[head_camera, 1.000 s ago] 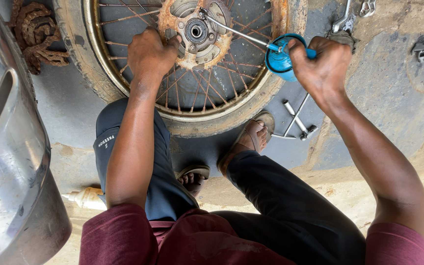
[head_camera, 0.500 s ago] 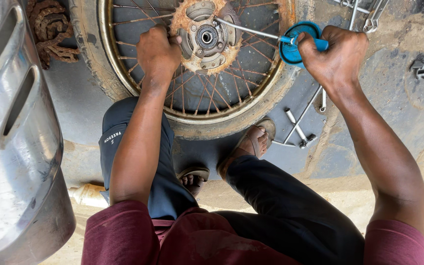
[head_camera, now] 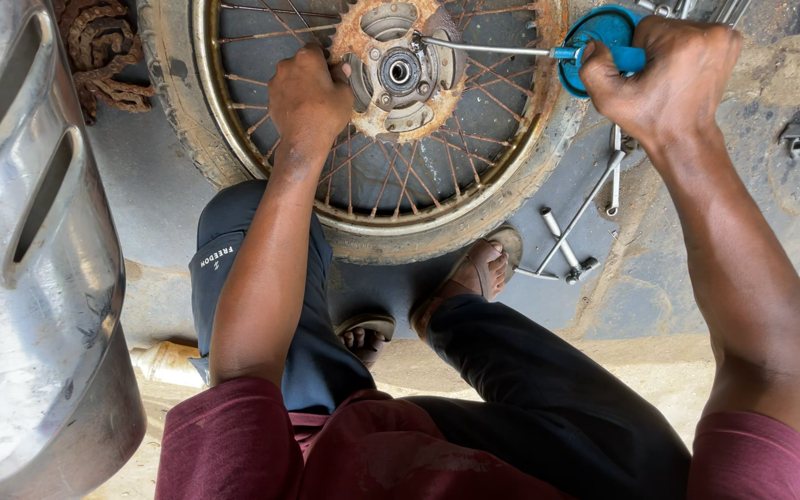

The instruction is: The person sits on the ground and uses a wrench to loosen and tighten bolts on a motorcycle wheel hub. They apply lubricant from a blue oil can and wipe the hub with a rag while adjusting components.

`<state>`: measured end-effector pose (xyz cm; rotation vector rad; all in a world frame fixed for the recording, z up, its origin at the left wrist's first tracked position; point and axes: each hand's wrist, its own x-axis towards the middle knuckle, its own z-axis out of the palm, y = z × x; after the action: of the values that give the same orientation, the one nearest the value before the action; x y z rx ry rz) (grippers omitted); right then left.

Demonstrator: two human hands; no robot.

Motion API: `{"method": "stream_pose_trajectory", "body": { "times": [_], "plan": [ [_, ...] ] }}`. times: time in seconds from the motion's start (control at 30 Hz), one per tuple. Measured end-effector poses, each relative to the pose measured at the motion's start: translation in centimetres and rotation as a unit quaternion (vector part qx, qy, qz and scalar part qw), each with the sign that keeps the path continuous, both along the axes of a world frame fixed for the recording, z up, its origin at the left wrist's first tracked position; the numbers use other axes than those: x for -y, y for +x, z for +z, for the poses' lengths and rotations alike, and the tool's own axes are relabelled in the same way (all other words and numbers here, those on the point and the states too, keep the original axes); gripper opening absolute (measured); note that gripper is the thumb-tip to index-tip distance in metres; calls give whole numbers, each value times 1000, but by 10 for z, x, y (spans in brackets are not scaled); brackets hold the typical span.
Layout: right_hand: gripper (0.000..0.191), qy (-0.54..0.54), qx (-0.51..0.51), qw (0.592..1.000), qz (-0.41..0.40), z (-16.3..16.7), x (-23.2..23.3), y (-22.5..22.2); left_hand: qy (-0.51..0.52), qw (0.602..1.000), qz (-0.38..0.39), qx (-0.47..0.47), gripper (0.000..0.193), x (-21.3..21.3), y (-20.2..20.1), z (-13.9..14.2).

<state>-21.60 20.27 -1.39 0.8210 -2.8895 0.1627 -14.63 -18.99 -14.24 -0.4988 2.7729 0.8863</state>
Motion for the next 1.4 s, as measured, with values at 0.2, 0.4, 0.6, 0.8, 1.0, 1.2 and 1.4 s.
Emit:
{"method": "stream_pose_trajectory", "body": {
  "times": [0.2, 0.4, 0.6, 0.8, 1.0, 1.2, 1.4],
  "plan": [
    [32, 8, -5, 999, 35, -1, -1, -18, 11, 999, -2, 35, 30, 1, -3, 3],
    [40, 36, 25, 999, 26, 5, -2, -20, 18, 999, 6, 41, 30, 3, -3, 6],
    [35, -42, 84, 995, -25, 2, -14, -13, 27, 999, 7, 18, 29, 4, -2, 1],
    [28, -90, 121, 986, -77, -6, -35, 25, 48, 998, 0, -29, 25, 4, 2, -7],
    [34, -77, 116, 986, -90, -7, -33, 61, 39, 997, -8, -63, 24, 4, 3, -11],
    [36, -58, 98, 991, -74, -3, -19, 64, 29, 997, -16, -64, 24, 5, 4, -14],
    [43, -1, 72, 996, -46, 3, -17, 65, 31, 998, -9, -45, 25, 6, 3, -15]
  ]
}}
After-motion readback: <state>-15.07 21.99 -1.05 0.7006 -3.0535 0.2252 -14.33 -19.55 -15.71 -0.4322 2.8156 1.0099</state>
